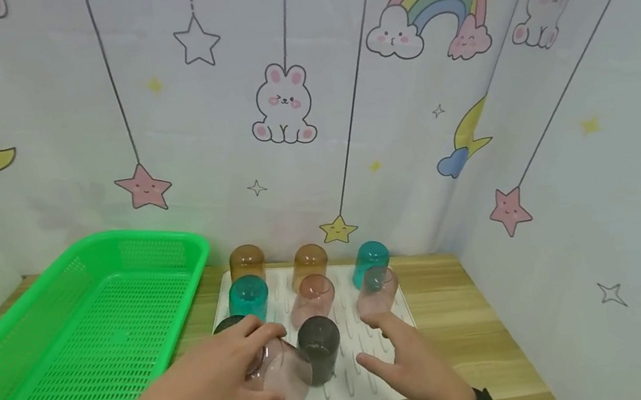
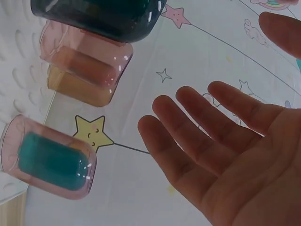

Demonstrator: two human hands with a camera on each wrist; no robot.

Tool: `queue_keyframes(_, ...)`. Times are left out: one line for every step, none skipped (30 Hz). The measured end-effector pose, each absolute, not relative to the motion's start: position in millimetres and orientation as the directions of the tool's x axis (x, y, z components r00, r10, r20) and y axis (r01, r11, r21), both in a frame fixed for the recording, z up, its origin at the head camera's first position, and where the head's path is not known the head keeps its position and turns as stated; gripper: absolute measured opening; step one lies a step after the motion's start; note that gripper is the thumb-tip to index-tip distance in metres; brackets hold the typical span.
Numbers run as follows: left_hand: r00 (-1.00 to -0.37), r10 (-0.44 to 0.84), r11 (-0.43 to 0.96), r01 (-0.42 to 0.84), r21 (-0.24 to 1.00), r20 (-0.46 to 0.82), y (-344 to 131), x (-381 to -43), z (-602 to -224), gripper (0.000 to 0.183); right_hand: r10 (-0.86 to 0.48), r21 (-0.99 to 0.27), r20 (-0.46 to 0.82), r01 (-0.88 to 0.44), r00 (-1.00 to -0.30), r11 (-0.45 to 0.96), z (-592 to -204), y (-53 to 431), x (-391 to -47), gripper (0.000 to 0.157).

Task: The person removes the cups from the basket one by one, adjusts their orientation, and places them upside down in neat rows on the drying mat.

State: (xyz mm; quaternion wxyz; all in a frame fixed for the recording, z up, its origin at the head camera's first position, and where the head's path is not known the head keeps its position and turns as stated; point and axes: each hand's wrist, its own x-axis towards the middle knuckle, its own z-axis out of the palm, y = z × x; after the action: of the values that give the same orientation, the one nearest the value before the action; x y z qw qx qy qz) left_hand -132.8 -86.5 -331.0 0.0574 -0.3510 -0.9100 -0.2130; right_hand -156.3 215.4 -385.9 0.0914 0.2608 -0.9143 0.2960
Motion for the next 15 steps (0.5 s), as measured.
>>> queue_keyframes(-0.744,0.621,0.657,0.666,0.353,0.247,-82.8,-133.0,-332.9,0.062,-0.438,-0.498,0.320,-0.543,-0.840,0.676,-386.6,213.8,-155.6,0.052)
queue_keyframes(-0.740,0.627,0.651,0.670,0.358,0.244,-79.1,-133.0,-335.1,0.062,-0.456,-0.506,0.322,-0.558,-0.830,0.658,-387.3,212.2,-155.0,0.052)
queue_keyframes(-0.736,0.632,0.645,0.673,0.362,0.241,-75.6,-132.8,-337.1,0.062,-0.475,-0.513,0.323,-0.573,-0.819,0.639,-388.1,210.8,-154.5,0.052)
queue_keyframes(-0.732,0.637,0.640,0.676,0.364,0.241,-72.3,-132.6,-339.1,0.062,-0.495,-0.518,0.326,-0.591,-0.805,0.619,-388.9,209.3,-154.2,0.053)
queue_keyframes(-0.731,0.639,0.636,0.678,0.369,0.241,-69.2,-132.4,-341.0,0.062,-0.521,-0.528,0.324,-0.608,-0.790,0.593,-389.2,207.8,-153.7,0.053)
queue_keyframes(-0.730,0.639,0.634,0.679,0.372,0.244,-66.1,-132.0,-343.2,0.061,-0.549,-0.541,0.317,-0.623,-0.773,0.565,-389.8,206.1,-153.8,0.055)
queue_keyframes(-0.729,0.640,0.629,0.679,0.378,0.245,-63.5,-131.6,-345.3,0.061,-0.580,-0.551,0.308,-0.638,-0.754,0.537,-390.4,204.1,-153.6,0.057)
queue_keyframes(-0.727,0.640,0.626,0.681,0.380,0.249,-61.2,-131.3,-347.2,0.061,-0.607,-0.567,0.295,-0.647,-0.737,0.510,-390.9,202.0,-153.2,0.059)
queue_keyframes(-0.727,0.639,0.627,0.682,0.378,0.251,-58.9,-131.1,-349.1,0.062,-0.632,-0.581,0.280,-0.652,-0.722,0.488,-391.3,199.6,-152.5,0.061)
queue_keyframes(-0.725,0.639,0.626,0.684,0.374,0.256,-56.7,-131.0,-351.1,0.063,-0.658,-0.590,0.268,-0.660,-0.703,0.465,-392.0,197.0,-151.7,0.062)
queue_keyframes(-0.724,0.640,0.627,0.686,0.369,0.260,-54.6,-130.8,-353.2,0.065,-0.683,-0.596,0.259,-0.669,-0.684,0.444,-392.9,194.3,-150.8,0.063)
queue_keyframes(-0.721,0.642,0.625,0.689,0.367,0.260,-52.7,-130.3,-355.2,0.066,-0.700,-0.600,0.253,-0.676,-0.668,0.428,-394.4,191.4,-149.6,0.064)
queue_keyframes(-0.716,0.647,0.622,0.694,0.363,0.261,-50.8,-130.0,-356.9,0.068,-0.712,-0.609,0.247,-0.677,-0.657,0.413,-395.5,188.4,-148.2,0.065)
queue_keyframes(-0.712,0.651,0.620,0.699,0.357,0.264,-48.7,-129.8,-358.4,0.070,-0.722,-0.615,0.245,-0.679,-0.647,0.401,-396.6,185.7,-147.0,0.065)
queue_keyframes(-0.708,0.654,0.619,0.704,0.349,0.268,-46.8,-129.4,-359.8,0.071,-0.731,-0.612,0.251,-0.689,-0.634,0.387,-398.1,183.2,-146.0,0.065)
